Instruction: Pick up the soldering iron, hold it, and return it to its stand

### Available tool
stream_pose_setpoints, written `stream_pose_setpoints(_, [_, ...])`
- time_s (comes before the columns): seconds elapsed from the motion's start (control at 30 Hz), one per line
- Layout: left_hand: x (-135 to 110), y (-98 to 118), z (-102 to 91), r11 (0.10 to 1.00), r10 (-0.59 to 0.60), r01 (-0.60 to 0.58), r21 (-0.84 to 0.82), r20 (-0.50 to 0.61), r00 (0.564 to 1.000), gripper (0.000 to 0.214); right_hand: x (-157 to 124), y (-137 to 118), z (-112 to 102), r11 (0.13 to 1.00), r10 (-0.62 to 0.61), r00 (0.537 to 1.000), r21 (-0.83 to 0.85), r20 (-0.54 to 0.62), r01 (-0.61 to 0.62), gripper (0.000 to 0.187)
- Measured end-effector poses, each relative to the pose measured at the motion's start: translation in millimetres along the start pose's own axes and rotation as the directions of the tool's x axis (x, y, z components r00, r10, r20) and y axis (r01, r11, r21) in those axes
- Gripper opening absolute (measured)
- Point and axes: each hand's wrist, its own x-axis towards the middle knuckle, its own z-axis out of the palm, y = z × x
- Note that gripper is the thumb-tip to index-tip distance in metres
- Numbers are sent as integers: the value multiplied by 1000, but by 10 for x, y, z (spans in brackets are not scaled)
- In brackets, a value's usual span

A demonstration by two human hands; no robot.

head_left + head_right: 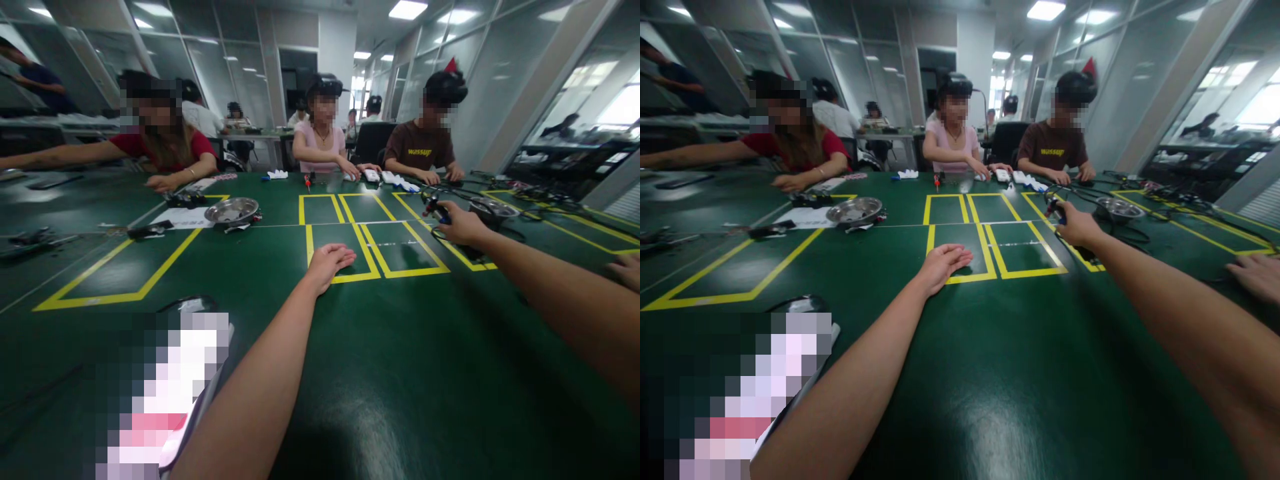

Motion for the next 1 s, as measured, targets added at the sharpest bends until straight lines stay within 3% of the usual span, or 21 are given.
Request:
stream_pose_setpoints(0.07, [3,-6,-15,1000,5,-5,-4,13,1000,12,-146,-219,52,934,-5,1000,358,16,-1,76])
stream_pose_setpoints(0.13, [9,-13,-28,1000,8,-8,-11,25,1000,14,-342,-471,110,672,-35,996,740,76,-33,82])
stream_pose_setpoints(0.17, [11,-14,-31,1000,8,-8,-13,28,1000,14,-453,-601,139,530,-68,993,847,96,-46,84])
stream_pose_setpoints(0.23, [10,-11,-27,1000,8,-8,-13,17,1000,14,-680,-855,197,312,-159,981,948,114,-59,82])
stream_pose_setpoints(0.33, [1,6,-10,1000,11,-11,-24,9,1000,17,-982,-1184,291,127,-296,946,987,130,-96,77])
stream_pose_setpoints(0.43, [-9,29,-9,995,20,-19,-93,13,1000,34,-1188,-1404,413,35,-382,914,990,139,-136,78])
stream_pose_setpoints(0.57, [-14,41,-22,988,37,-34,-151,17,999,44,-1317,-1502,580,-38,-408,904,987,128,-157,82])
stream_pose_setpoints(0.73, [-26,28,13,994,61,-58,-94,33,998,32,-1354,-1450,672,-80,-410,904,983,119,-166,82])
stream_pose_setpoints(1.0, [-7,-27,46,993,110,-111,-27,-34,993,19,-1350,-1408,699,-92,-448,886,979,121,-181,79])
